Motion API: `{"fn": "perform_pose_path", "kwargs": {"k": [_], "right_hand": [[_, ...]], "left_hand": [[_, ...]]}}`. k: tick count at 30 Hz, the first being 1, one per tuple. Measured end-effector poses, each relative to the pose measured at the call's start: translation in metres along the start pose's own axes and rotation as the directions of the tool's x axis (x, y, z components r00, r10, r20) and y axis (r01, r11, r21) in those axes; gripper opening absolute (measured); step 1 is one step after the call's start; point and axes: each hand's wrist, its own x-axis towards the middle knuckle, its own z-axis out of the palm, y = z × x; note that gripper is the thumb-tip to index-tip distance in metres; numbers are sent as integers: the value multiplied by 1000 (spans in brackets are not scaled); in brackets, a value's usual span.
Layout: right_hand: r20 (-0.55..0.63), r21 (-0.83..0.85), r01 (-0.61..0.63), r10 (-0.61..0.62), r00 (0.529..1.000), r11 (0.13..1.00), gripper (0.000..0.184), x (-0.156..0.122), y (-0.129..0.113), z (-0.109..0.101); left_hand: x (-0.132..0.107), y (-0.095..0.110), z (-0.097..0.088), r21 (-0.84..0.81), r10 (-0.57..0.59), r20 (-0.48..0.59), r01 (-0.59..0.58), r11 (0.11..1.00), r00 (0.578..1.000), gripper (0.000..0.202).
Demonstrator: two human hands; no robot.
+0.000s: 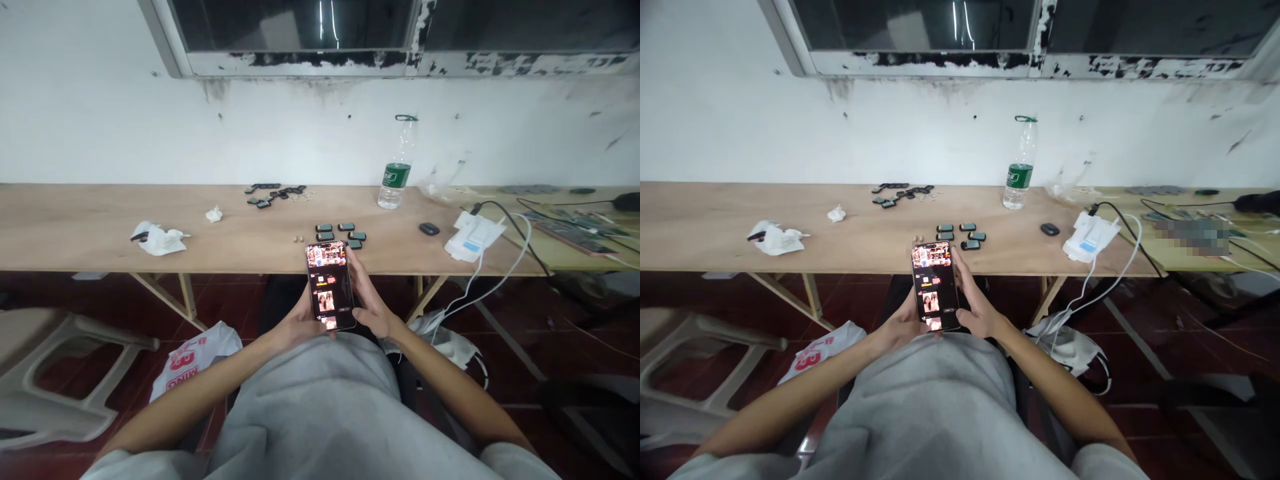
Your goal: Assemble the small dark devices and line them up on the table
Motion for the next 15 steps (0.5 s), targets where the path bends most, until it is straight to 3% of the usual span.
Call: {"fn": "perform_pose_path", "kwargs": {"k": [7, 15], "right_hand": [[-16, -69, 18, -19, 1000, 997, 99, 1, -3, 3], [22, 100, -21, 19, 1000, 995, 99, 0, 5, 5]], "left_hand": [[-2, 6, 2, 40, -37, 26, 36, 999, 999, 109], [1, 1, -4, 64, 45, -6, -44, 997, 999, 105]]}}
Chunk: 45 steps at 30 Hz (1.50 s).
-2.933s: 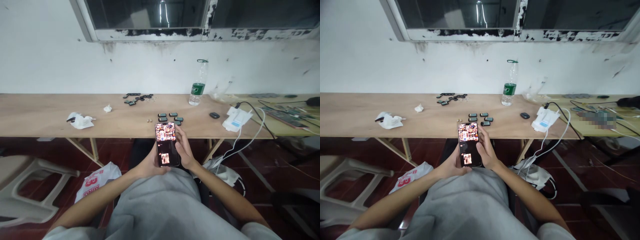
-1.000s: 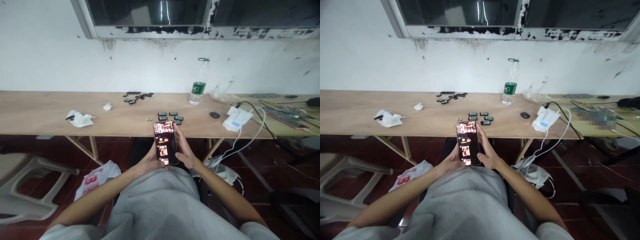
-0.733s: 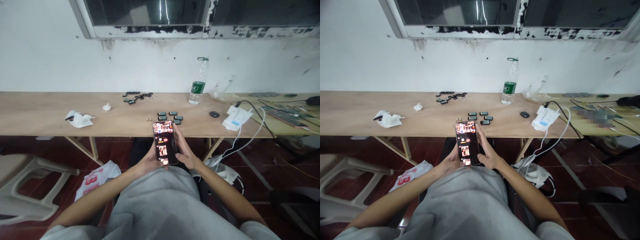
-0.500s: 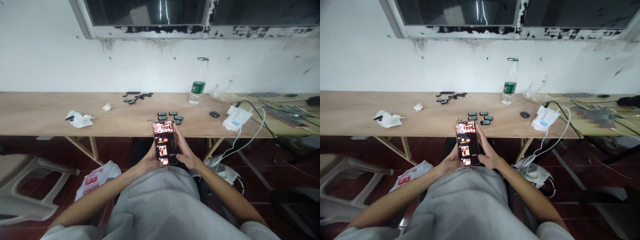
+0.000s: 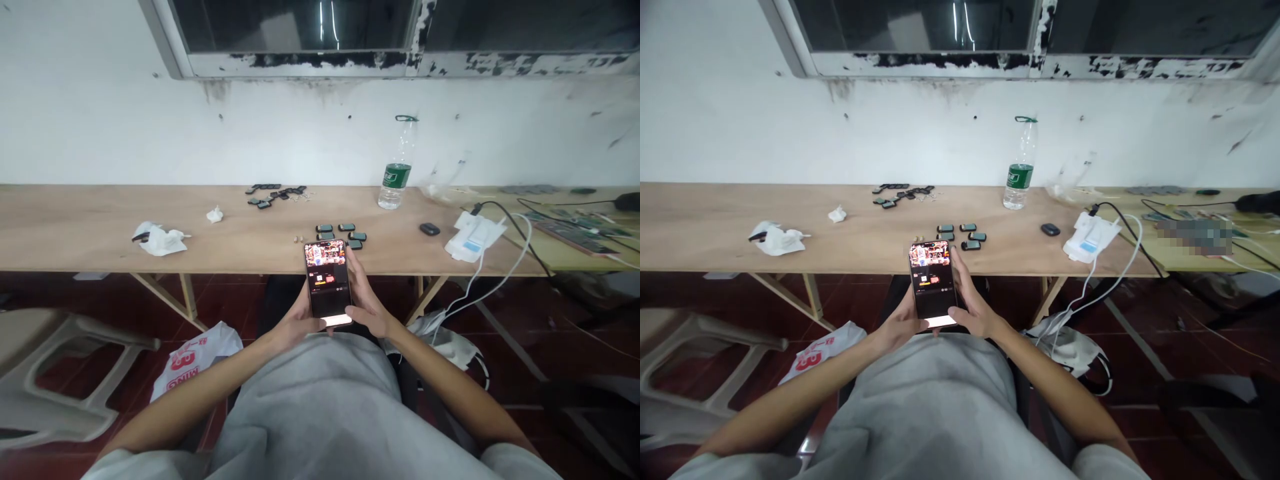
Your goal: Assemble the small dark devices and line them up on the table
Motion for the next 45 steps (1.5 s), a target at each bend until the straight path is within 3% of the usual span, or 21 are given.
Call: {"fn": "perform_pose_path", "kwargs": {"k": [4, 13, 19, 25, 33, 41, 45], "right_hand": [[22, 42, -52, 51, 998, 998, 106, -2, 4, 5], [12, -96, -57, 59, 998, 994, 105, -2, 5, 6], [40, 3, -82, 82, 996, 997, 103, -3, 7, 4], [-11, 22, -76, 76, 997, 997, 96, -4, 9, 4], [-70, -65, -100, 95, 993, 993, 105, -1, 3, 18], [-32, -80, -100, 98, 995, 992, 102, -3, 2, 12], [5, -38, -121, 122, 993, 992, 103, -4, 4, 10]], "left_hand": [[1, 1, -1, -8, 9, -40, -9, 1000, 999, 103], [2, 3, 1, -47, 6, -34, -8, 999, 999, 94], [1, 2, -1, -73, -20, -60, 16, 997, 998, 88], [1, -1, -3, -82, -27, -37, 24, 996, 999, 86], [1, 2, -1, -96, -60, -70, 53, 994, 996, 83], [1, 2, -1, -125, -71, -113, 57, 991, 991, 70], [1, 2, -1, -79, -48, -112, 39, 996, 993, 75]]}}
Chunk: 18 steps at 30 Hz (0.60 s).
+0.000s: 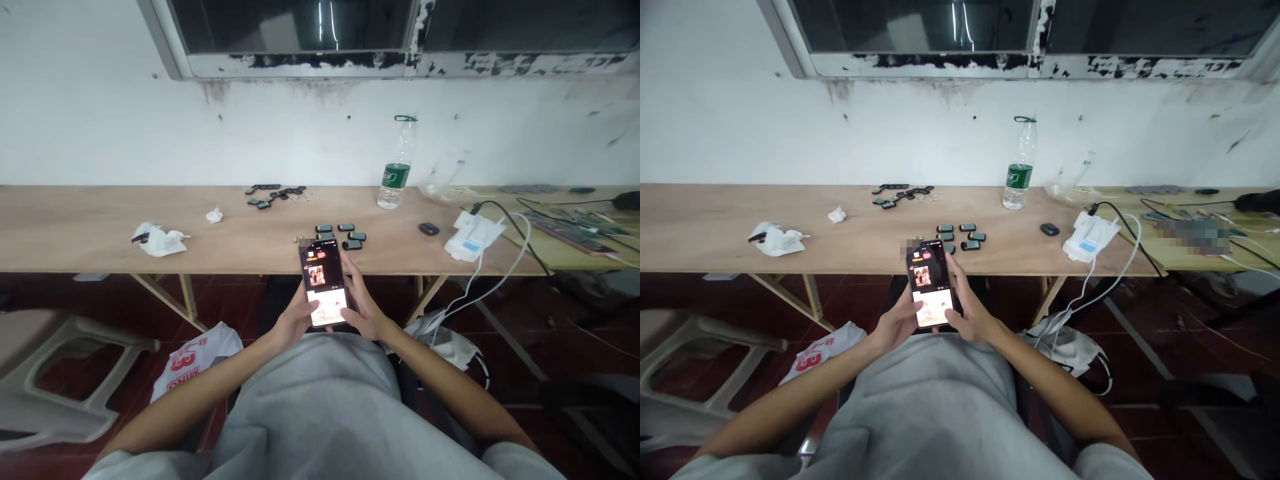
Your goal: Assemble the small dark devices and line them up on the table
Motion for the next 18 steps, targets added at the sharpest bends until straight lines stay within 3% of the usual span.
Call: {"fn": "perform_pose_path", "kwargs": {"k": [5, 18], "right_hand": [[7, -12, -11, 11, 1000, 1000, 104, 0, 1, -1], [2, 2, 4, -4, 1000, 1000, 107, 0, -2, 0]], "left_hand": [[2, -2, -3, 68, 19, 33, -21, 997, 999, 87], [-1, 2, 1, -38, -22, -15, 21, 999, 1000, 69]]}}
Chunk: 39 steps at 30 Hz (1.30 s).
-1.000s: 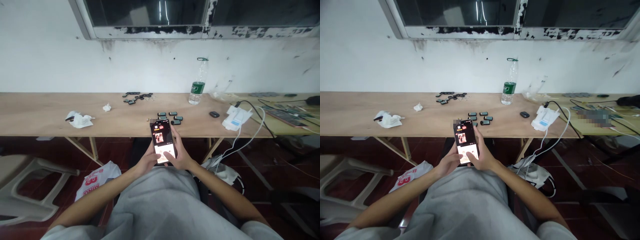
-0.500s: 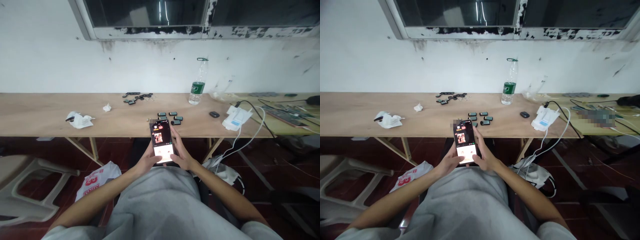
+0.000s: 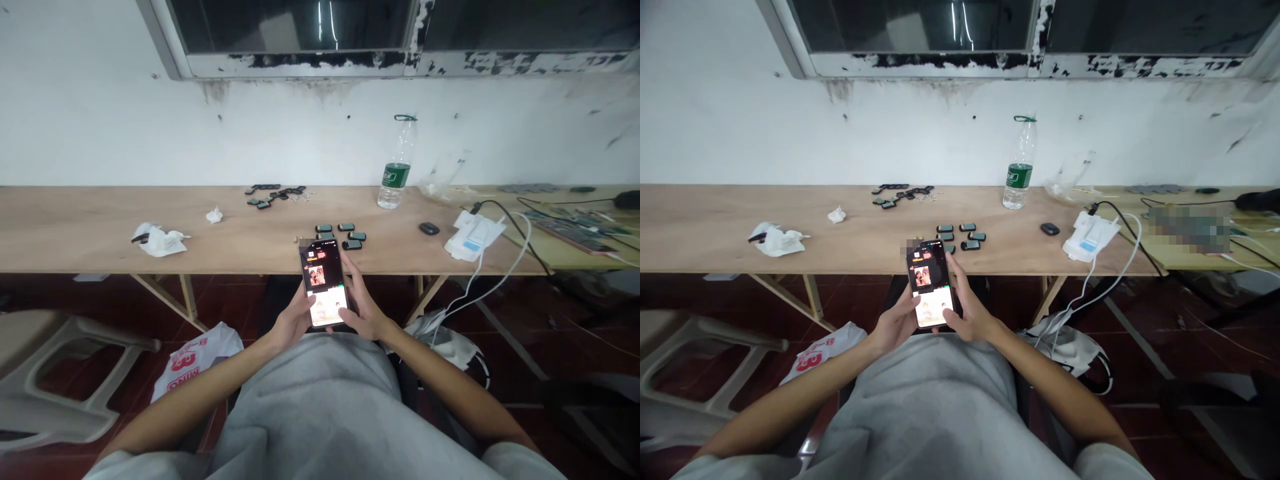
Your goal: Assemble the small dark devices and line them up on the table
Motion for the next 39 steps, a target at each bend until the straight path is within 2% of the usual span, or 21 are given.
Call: {"fn": "perform_pose_path", "kwargs": {"k": [7, 10, 16, 21, 24, 29, 35, 39], "right_hand": [[-41, -38, 29, -31, 999, 999, 104, 1, 4, 0], [-51, -40, 28, -30, 998, 999, 104, 1, 5, 1], [-51, -10, 42, -43, 998, 999, 99, 0, 5, 1], [-20, 17, -18, 18, 1000, 1000, 109, 0, 0, 4], [-3, 39, -52, 52, 999, 998, 112, 0, 0, 6], [-39, 22, -64, 65, 997, 998, 115, 1, 2, 9], [49, 73, -53, 50, 998, 996, 105, 0, -2, 7], [7, -7, -11, 11, 1000, 1000, 101, 0, -2, 5]], "left_hand": [[3, -5, -5, 118, 58, 69, -66, 991, 996, 86], [3, -5, -6, 103, 48, 66, -55, 993, 997, 88], [0, -1, -2, 8, 3, 29, -3, 1000, 1000, 78], [1, -1, -1, -8, 0, -5, 0, 1000, 1000, 69], [0, 0, 0, -5, 8, 0, -8, 1000, 1000, 73], [-1, 0, -1, -9, 7, 17, -7, 1000, 1000, 79], [0, -2, -2, -3, 5, 1, -5, 1000, 1000, 80], [0, -2, -3, 41, -9, 1, 9, 999, 1000, 81]]}}
